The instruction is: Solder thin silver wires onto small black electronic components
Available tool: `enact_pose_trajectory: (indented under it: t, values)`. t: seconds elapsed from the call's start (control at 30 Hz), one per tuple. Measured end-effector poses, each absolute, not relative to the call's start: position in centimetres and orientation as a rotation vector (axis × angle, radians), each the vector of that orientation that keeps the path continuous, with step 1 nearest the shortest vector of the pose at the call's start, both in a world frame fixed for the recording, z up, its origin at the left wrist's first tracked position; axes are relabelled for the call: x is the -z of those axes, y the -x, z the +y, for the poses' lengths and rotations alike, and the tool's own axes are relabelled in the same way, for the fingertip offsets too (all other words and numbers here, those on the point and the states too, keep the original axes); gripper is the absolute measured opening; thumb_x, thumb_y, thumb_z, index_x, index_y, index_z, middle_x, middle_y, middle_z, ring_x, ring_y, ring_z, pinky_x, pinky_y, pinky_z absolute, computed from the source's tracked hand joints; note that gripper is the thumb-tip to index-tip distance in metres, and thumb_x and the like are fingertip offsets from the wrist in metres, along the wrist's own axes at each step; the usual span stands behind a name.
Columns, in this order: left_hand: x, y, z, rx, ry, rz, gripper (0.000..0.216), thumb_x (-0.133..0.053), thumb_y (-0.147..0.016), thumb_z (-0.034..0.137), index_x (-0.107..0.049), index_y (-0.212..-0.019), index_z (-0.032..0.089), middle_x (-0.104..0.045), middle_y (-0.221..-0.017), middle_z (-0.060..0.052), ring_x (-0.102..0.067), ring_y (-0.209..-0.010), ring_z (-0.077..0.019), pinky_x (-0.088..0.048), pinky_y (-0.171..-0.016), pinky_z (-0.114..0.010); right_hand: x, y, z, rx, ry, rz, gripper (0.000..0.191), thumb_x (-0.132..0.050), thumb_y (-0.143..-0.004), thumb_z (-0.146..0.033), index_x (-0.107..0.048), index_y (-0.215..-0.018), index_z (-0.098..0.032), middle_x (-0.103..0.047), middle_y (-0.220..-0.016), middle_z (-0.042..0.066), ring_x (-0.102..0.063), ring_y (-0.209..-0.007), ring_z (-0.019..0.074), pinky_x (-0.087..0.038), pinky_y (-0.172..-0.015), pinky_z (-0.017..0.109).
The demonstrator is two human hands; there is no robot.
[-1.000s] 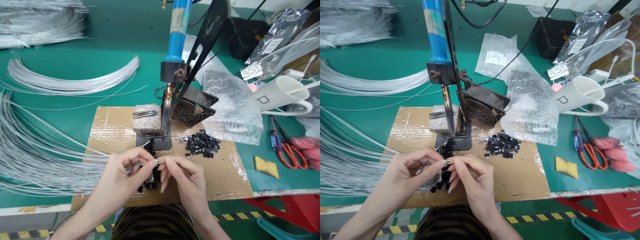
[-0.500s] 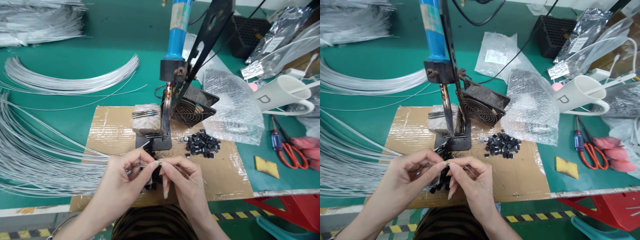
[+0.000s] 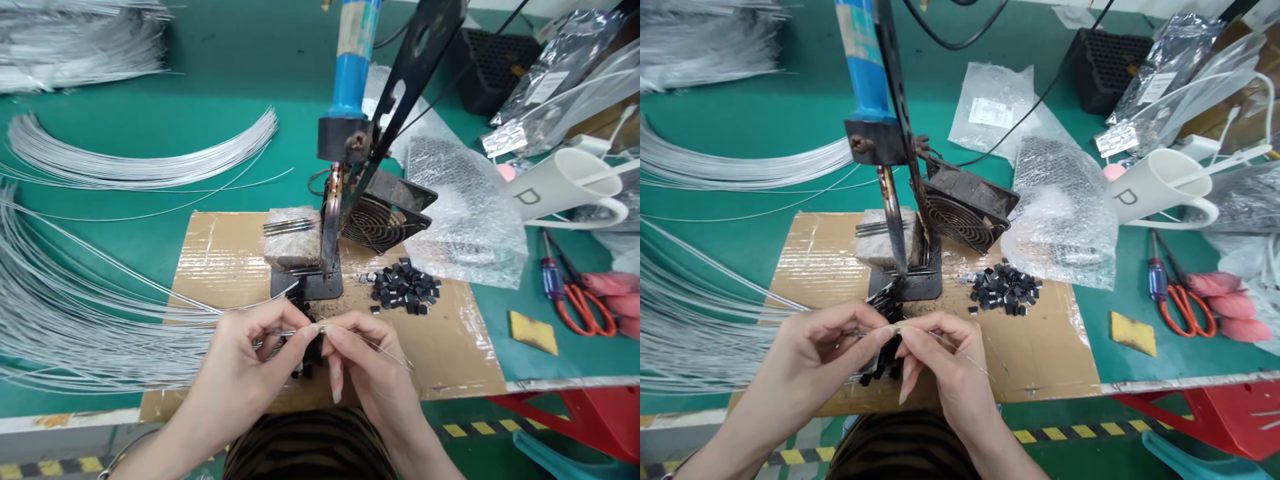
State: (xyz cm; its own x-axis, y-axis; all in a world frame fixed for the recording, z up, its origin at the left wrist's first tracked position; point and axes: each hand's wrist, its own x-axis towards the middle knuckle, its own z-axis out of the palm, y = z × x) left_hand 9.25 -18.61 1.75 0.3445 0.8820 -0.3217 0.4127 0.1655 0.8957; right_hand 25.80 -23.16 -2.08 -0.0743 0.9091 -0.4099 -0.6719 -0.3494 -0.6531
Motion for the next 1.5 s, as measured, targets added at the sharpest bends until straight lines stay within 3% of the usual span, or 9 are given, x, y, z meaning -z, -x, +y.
enact_pose_trajectory:
  t: [0.4,0.67,1.07,1.3,1.5]
  values:
    - [-1.5,-10.1,-19.8,-0.670,-1.378,1.378,0.026,-0.068,-0.095,0.039,-0.076,-0.081,0.019,-0.070,-0.065,-0.002,-0.057,-0.056,-0.0137,-0.042,-0.050,-0.023,1.8,-25.1,-23.0,-1.630,0.965,-0.301,0.013,-0.086,-0.084,-0.032,-0.085,-0.081,-0.019,-0.073,-0.066,0.000,-0.060,-0.041,0.0064,-0.053,-0.040,0.015]
    - [-0.6,-10.0,-20.5,-0.707,-1.449,1.387,0.028,-0.063,-0.099,0.039,-0.072,-0.080,0.020,-0.061,-0.062,0.002,-0.044,-0.052,-0.0106,-0.032,-0.048,-0.023,1.9,-24.4,-23.3,-1.601,0.948,-0.291,0.013,-0.083,-0.088,-0.031,-0.085,-0.081,-0.020,-0.071,-0.063,-0.002,-0.061,-0.041,0.0054,-0.053,-0.042,0.013]
    - [-0.5,-10.1,-20.5,-0.677,-1.406,1.359,0.030,-0.062,-0.101,0.041,-0.071,-0.082,0.020,-0.068,-0.068,-0.001,-0.056,-0.061,-0.0136,-0.039,-0.054,-0.025,1.8,-25.0,-23.2,-1.600,0.998,-0.343,0.016,-0.084,-0.085,-0.034,-0.083,-0.081,-0.019,-0.073,-0.067,0.000,-0.061,-0.043,0.0082,-0.055,-0.042,0.018]
    - [-0.5,-9.7,-20.6,-0.603,-1.450,1.349,0.030,-0.060,-0.102,0.041,-0.072,-0.082,0.021,-0.058,-0.061,0.001,-0.042,-0.054,-0.0125,-0.030,-0.050,-0.026,1.8,-25.6,-22.8,-1.670,0.957,-0.321,0.020,-0.086,-0.082,-0.032,-0.079,-0.071,-0.017,-0.069,-0.063,-0.002,-0.063,-0.040,0.0091,-0.055,-0.038,0.018]
    - [-0.5,-9.5,-20.4,-0.567,-1.486,1.341,0.029,-0.061,-0.101,0.038,-0.073,-0.082,0.021,-0.063,-0.066,0.000,-0.044,-0.056,-0.0126,-0.031,-0.051,-0.026,1.7,-26.2,-22.4,-1.732,0.969,-0.316,0.022,-0.088,-0.079,-0.032,-0.077,-0.069,-0.016,-0.068,-0.061,-0.002,-0.059,-0.041,0.0082,-0.056,-0.037,0.018]
